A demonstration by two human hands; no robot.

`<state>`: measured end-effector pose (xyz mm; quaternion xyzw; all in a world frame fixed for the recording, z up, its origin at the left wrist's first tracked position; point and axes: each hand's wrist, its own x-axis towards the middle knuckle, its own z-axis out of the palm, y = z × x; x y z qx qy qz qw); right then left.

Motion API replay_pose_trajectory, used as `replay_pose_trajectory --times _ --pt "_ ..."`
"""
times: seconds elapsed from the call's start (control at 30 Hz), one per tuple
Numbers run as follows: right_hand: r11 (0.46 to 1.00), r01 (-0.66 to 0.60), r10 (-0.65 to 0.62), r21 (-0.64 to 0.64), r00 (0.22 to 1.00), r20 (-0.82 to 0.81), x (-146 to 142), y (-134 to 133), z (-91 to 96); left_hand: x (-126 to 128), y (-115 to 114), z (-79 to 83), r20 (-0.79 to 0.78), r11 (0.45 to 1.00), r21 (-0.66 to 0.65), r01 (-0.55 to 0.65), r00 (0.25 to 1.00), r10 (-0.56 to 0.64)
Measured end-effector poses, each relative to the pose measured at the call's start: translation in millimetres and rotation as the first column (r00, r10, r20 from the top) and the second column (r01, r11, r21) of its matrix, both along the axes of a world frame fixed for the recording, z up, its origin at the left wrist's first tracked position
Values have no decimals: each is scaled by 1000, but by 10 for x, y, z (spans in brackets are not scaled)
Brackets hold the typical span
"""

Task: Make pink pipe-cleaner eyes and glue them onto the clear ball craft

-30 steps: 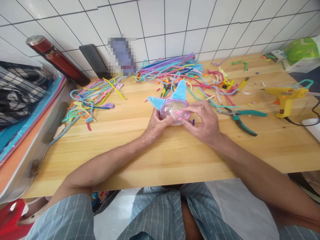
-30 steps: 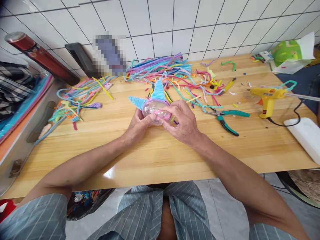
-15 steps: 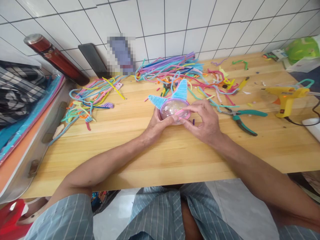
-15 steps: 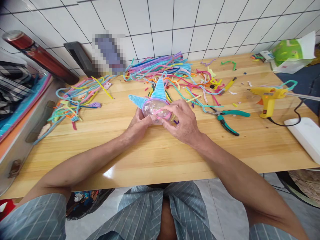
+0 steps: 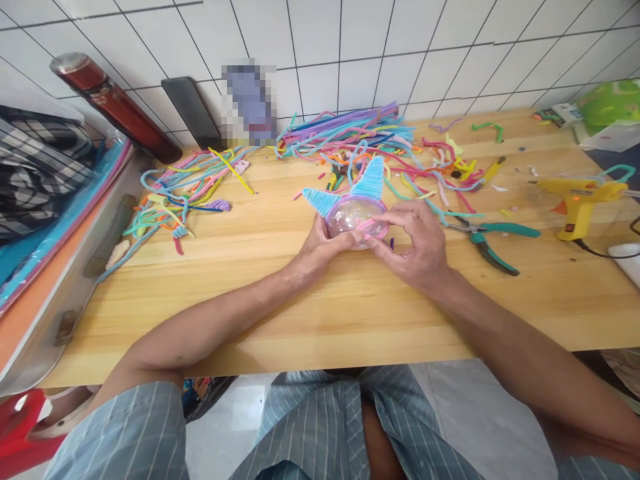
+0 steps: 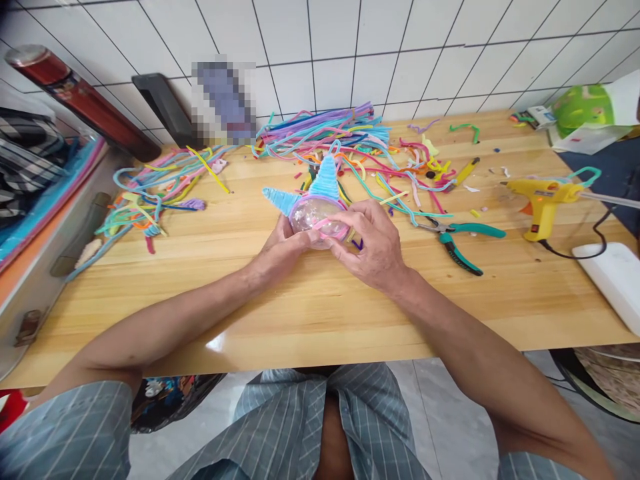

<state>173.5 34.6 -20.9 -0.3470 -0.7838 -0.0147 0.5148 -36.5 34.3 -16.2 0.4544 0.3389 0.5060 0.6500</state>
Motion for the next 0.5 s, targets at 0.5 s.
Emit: replay_pose_trajectory --times 0.5 --pt "997 18 -16 -81 999 28 16 -7 -1 -32 -26 6 23 996 -83 20 1000 -18"
